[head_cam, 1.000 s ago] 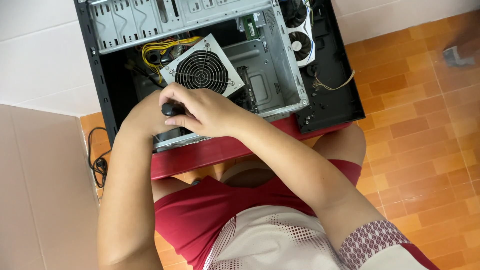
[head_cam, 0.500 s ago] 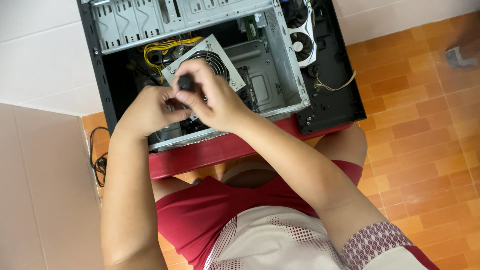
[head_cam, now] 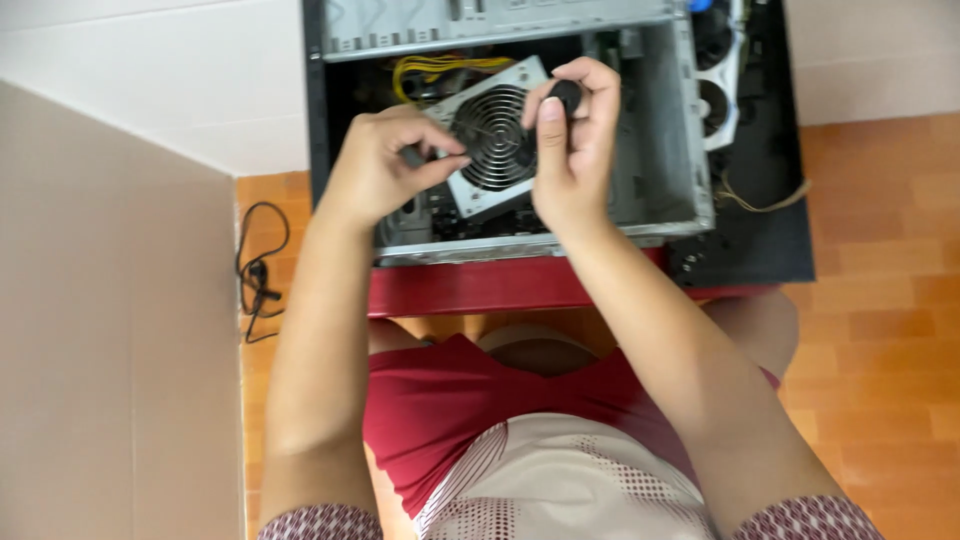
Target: The person installs a power supply unit into an open desktop computer case. They place the unit into the case, then use a screwdriver to fasten it with screws at multiple points along the mounting bracket.
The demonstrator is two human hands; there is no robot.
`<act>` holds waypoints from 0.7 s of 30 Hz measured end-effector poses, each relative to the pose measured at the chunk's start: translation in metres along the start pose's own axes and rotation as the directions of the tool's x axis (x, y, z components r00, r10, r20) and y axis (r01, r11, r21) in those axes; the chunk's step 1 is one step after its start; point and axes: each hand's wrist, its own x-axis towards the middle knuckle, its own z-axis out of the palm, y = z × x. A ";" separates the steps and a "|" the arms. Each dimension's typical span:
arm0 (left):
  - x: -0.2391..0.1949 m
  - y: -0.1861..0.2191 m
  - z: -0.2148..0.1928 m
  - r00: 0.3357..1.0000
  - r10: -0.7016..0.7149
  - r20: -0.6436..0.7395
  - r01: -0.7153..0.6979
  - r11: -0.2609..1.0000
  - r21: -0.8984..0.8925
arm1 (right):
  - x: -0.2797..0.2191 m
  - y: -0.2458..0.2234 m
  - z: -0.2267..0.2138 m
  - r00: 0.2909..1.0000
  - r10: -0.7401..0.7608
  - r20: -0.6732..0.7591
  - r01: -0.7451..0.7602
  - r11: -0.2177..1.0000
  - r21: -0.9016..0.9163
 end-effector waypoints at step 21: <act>-0.003 0.007 0.000 0.985 0.061 -0.163 -0.102 0.960 -0.261 | -0.006 0.011 -0.005 0.922 0.166 0.351 -0.062 0.955 -0.291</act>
